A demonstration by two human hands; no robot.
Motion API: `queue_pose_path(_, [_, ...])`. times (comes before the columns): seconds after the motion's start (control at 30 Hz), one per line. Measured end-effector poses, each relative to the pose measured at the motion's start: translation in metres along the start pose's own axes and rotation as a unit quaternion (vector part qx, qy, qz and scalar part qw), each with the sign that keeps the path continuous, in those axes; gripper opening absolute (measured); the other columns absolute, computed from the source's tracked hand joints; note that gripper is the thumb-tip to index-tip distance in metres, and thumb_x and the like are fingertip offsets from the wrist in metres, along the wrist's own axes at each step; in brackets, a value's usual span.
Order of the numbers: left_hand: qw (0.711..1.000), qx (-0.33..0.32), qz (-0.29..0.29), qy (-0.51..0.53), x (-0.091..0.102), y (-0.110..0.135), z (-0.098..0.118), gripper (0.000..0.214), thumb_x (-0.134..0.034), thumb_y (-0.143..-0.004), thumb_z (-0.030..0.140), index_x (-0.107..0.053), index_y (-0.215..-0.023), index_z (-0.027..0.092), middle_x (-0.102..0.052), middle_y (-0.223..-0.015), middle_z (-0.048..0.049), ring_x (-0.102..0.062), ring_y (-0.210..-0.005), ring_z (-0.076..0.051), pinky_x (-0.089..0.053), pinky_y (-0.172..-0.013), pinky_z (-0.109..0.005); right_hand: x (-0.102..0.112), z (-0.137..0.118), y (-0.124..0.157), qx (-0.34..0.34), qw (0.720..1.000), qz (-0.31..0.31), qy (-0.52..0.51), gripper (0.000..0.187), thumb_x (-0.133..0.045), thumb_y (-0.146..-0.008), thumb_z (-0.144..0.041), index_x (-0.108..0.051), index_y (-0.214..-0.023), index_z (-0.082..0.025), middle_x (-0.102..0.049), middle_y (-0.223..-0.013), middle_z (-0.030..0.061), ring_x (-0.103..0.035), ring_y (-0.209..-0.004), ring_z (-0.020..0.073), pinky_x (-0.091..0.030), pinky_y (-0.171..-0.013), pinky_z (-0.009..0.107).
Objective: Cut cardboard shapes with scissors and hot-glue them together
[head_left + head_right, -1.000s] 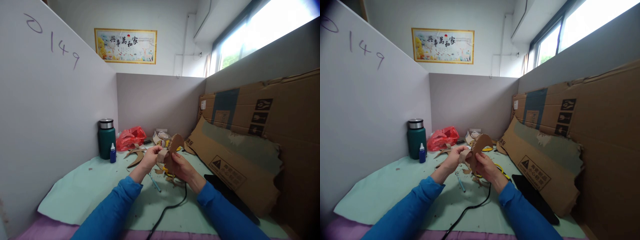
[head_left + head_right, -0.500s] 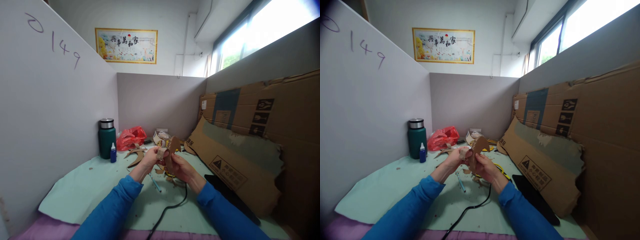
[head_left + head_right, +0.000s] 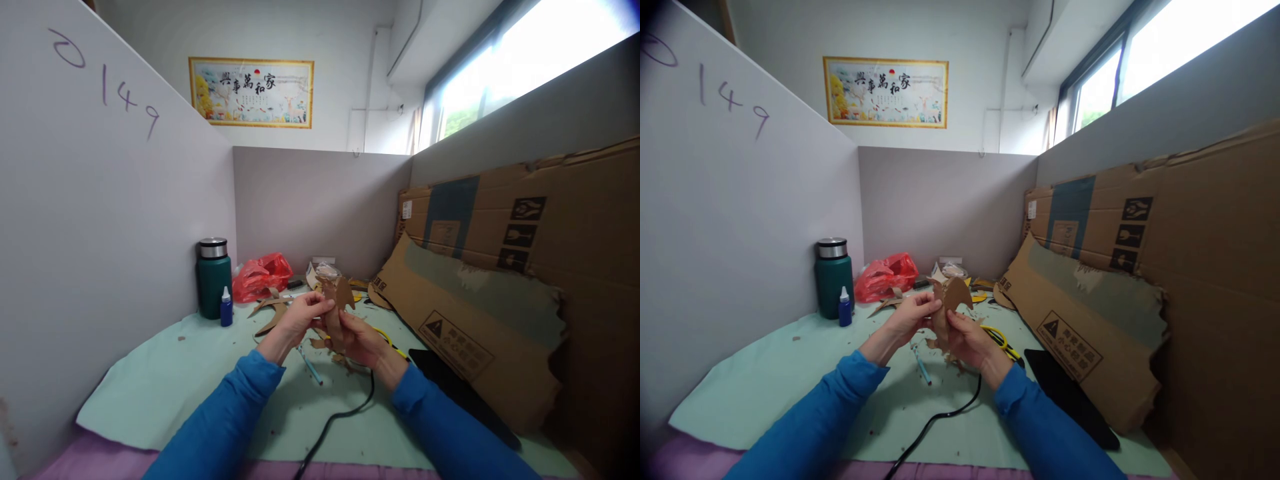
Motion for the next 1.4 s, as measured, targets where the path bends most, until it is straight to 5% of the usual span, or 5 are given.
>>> queue_pose_path(0.53, [0.999,0.006,-0.034,0.02,-0.006,-0.001,-0.002,0.048,-0.072,-0.067,0.052,-0.064,-0.094,0.013,-0.066,-0.084,-0.0076,-0.062,-0.068,-0.016,-0.05,-0.056,-0.026,0.002,0.007,0.002,-0.035,0.997,0.003,-0.064,0.027,-0.064,-0.078,-0.043,-0.063,-0.096,-0.022,-0.068,-0.094,0.0041,-0.061,-0.09,0.0194,-0.049,-0.08,0.038])
queue_pose_path(1.4, [0.997,-0.005,-0.003,-0.071,-0.004,-0.001,-0.001,0.042,-0.069,-0.069,0.051,-0.053,-0.079,0.014,-0.053,-0.069,0.0007,-0.054,-0.057,-0.01,-0.046,-0.05,-0.022,0.007,0.012,0.001,-0.039,0.995,0.003,-0.092,0.025,-0.067,-0.079,-0.037,-0.065,-0.098,-0.021,-0.07,-0.096,0.0042,-0.061,-0.098,0.0209,-0.051,-0.078,0.036])
Point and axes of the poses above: each hand's wrist, its own y-axis away from the middle knuckle, its own x-axis out of the back of the hand, z = x × y, the point moved 10 cm from there along -y, towards the middle knuckle
